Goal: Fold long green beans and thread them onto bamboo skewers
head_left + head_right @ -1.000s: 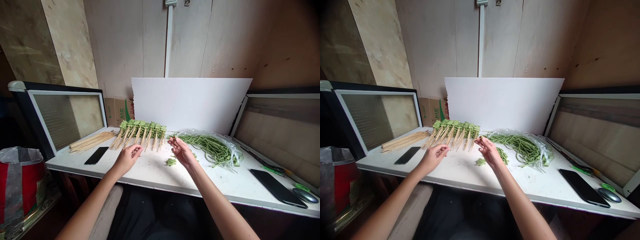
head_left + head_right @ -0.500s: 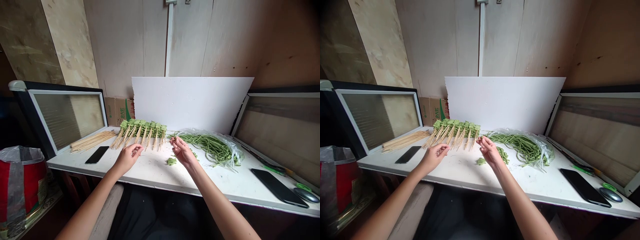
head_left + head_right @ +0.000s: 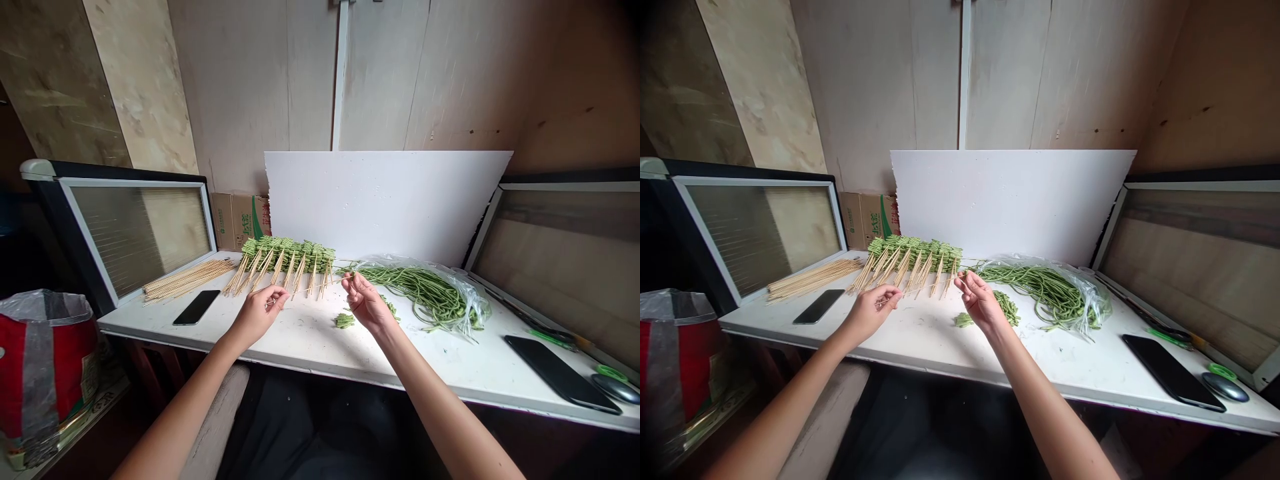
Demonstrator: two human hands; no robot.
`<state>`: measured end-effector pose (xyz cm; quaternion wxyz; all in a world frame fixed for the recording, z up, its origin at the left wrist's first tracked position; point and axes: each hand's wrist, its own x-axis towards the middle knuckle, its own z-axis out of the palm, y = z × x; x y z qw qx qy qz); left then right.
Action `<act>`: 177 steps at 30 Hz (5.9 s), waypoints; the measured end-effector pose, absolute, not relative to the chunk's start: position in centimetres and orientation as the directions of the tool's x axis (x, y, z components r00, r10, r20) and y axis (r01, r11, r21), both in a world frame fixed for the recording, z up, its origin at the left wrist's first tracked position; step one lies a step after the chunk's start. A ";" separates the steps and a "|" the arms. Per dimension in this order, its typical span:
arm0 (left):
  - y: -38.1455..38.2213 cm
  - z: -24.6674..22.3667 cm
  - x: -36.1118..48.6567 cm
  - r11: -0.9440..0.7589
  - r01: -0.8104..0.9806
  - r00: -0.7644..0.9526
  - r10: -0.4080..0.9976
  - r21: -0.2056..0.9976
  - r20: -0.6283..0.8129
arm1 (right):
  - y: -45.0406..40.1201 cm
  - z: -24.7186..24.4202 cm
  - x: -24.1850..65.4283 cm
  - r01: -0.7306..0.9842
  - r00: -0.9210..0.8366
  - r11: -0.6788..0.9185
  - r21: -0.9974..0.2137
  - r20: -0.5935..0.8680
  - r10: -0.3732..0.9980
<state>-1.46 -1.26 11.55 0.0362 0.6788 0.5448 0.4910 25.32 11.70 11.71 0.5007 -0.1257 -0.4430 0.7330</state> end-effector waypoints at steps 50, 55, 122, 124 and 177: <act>-1.0 11.4 -2.1 -0.481 0.825 0.027 0.558 0.297 0.829 | 11.7 12.2 25.4 -0.571 -0.369 0.070 -0.818 0.332 0.868; -0.8 10.9 -1.6 -0.469 0.842 0.014 0.514 0.267 0.858 | 11.1 12.3 24.8 -0.559 -0.289 0.129 -0.819 0.339 0.895; 0.2 8.1 1.6 -0.393 0.605 -0.119 0.815 0.693 0.567 | 7.7 10.4 21.2 -0.280 -0.341 0.418 -0.864 0.497 0.798; 0.3 8.1 1.8 -0.345 0.483 -0.118 0.885 0.805 0.450 | 7.9 10.4 21.3 -0.270 -0.365 0.430 -0.861 0.505 0.782; 1.3 7.2 0.5 -0.271 0.350 -0.018 0.955 0.897 0.295 | 15.2 7.4 26.6 0.589 -0.730 0.778 -0.217 0.270 0.628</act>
